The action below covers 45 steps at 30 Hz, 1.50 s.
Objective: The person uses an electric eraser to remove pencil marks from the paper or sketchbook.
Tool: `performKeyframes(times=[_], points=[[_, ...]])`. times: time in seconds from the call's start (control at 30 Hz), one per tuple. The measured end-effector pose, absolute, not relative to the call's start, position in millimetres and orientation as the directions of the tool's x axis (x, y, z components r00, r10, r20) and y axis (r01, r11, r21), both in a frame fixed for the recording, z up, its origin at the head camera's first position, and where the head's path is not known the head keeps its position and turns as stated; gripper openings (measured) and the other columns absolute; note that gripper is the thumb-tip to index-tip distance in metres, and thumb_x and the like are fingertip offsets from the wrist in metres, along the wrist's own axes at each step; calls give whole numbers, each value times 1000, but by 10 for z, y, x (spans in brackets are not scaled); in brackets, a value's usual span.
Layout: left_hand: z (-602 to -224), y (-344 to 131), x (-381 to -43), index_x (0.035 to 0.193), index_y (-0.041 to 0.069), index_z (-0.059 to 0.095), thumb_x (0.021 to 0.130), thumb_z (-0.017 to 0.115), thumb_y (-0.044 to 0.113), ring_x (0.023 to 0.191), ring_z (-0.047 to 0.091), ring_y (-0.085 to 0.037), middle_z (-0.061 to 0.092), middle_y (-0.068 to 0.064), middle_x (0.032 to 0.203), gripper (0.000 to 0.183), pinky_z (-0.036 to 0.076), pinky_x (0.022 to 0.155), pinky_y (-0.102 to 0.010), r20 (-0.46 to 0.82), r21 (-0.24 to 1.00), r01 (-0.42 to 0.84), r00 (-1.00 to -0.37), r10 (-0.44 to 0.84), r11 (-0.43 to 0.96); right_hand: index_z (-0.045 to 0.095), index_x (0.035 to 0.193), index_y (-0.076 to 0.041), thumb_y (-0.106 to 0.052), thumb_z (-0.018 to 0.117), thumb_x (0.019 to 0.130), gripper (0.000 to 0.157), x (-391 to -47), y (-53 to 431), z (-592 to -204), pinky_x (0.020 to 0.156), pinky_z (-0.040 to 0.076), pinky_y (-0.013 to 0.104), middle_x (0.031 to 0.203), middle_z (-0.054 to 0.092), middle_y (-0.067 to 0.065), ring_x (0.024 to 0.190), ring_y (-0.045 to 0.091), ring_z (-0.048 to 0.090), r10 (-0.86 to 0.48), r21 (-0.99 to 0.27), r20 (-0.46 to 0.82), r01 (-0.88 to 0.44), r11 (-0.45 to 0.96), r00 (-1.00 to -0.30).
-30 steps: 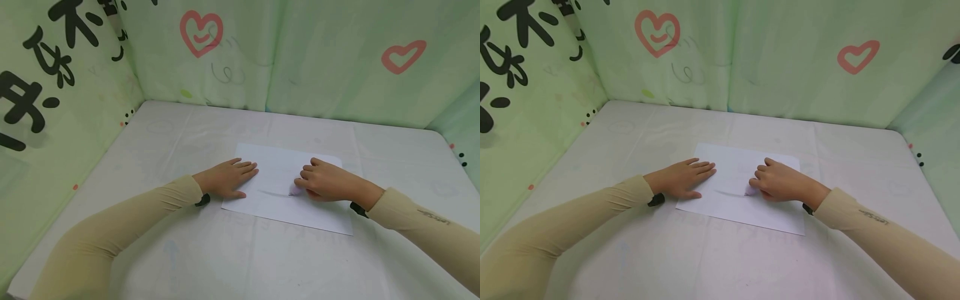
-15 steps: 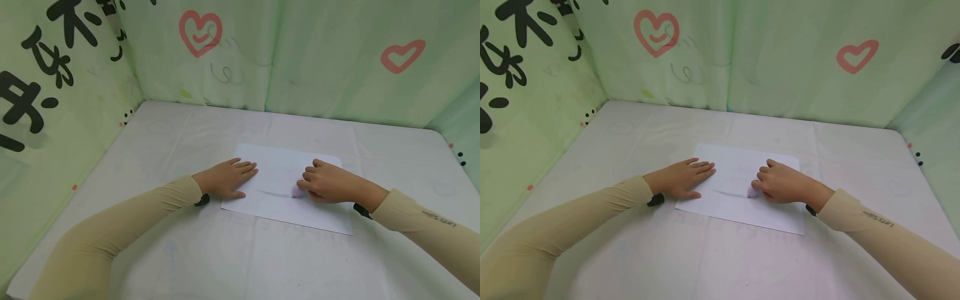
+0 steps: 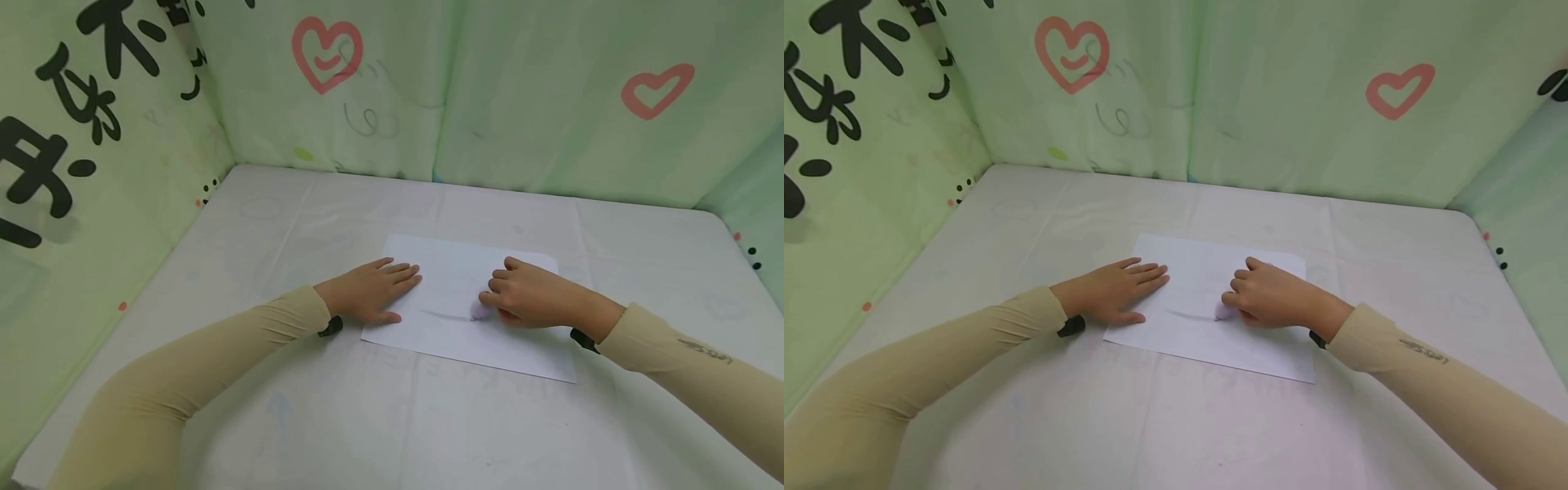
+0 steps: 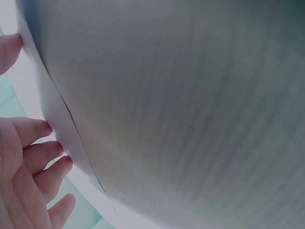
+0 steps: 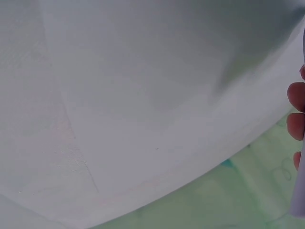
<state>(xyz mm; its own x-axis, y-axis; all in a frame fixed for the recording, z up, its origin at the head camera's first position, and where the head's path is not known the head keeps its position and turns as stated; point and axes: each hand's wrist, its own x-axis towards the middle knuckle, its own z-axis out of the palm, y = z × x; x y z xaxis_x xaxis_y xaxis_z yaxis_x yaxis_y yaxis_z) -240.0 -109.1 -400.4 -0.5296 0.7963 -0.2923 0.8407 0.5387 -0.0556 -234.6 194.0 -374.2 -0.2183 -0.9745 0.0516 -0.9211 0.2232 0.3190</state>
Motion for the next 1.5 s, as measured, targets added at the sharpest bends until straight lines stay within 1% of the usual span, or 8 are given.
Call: performKeyframes(times=[0.27,0.47,0.7,0.87,1.0,1.13,1.23,1.5], points=[[-3998,-1096,-2408,151,9,16,95,42,51,146,18,-21,17,-7,158,75,14,120,-41,-301,-47,835,-536,789,549,51,78,-12,-9,69,68,21,-2361,1941,-3749,61,25,27,60,44,-2,58,13,36,-978,326,70,-923,206,-194],[-3998,-1092,-2398,151,7,18,95,42,51,146,20,-23,19,-9,158,74,15,120,-41,-286,-48,842,-527,800,538,52,79,-12,-8,70,68,21,-2360,1872,-3733,60,26,27,60,45,-2,58,13,36,-978,332,80,-919,210,-195],[-3992,-1099,-2398,151,7,18,96,42,50,146,21,-22,19,-9,158,74,15,120,-41,-287,-48,842,-528,800,538,51,76,-14,-9,70,67,22,-2342,1947,-3727,61,25,27,59,44,-3,57,12,33,-975,316,49,-923,221,-217],[-3986,-1099,-2397,151,7,18,95,42,51,146,21,-22,19,-9,158,74,16,120,-41,-291,-54,842,-528,798,537,49,75,-13,-8,70,65,25,-2362,1983,-3768,61,23,27,59,42,-3,57,12,32,-977,314,83,-925,213,-197],[-3994,-1096,-2400,151,7,18,95,42,51,146,21,-22,19,-9,158,74,16,120,-41,-288,-53,843,-526,800,535,50,77,-12,-7,70,66,23,-2378,1946,-3776,60,24,27,59,42,-2,57,13,35,-976,315,97,-925,214,-192],[-4008,-1085,-2402,151,7,18,96,41,51,146,20,-22,18,-8,158,74,15,120,-41,-290,-59,843,-527,799,534,52,78,-12,-9,71,68,22,-2371,1918,-3756,60,24,27,59,44,-2,57,13,36,-975,315,71,-922,224,-212],[-4013,-1083,-2404,151,8,18,95,41,52,146,20,-21,18,-8,158,74,15,120,-41,-293,-64,842,-528,797,535,51,76,-13,-9,71,68,22,-2357,1939,-3748,60,24,27,59,44,-3,57,13,35,-973,318,60,-920,229,-221],[-4022,-1086,-2408,151,8,17,96,40,52,146,20,-21,17,-7,158,74,15,120,-40,-299,-81,841,-532,792,535,50,75,-13,-9,72,64,25,-2348,1980,-3746,61,25,27,59,43,-3,57,13,35,-976,318,88,-923,216,-198]])
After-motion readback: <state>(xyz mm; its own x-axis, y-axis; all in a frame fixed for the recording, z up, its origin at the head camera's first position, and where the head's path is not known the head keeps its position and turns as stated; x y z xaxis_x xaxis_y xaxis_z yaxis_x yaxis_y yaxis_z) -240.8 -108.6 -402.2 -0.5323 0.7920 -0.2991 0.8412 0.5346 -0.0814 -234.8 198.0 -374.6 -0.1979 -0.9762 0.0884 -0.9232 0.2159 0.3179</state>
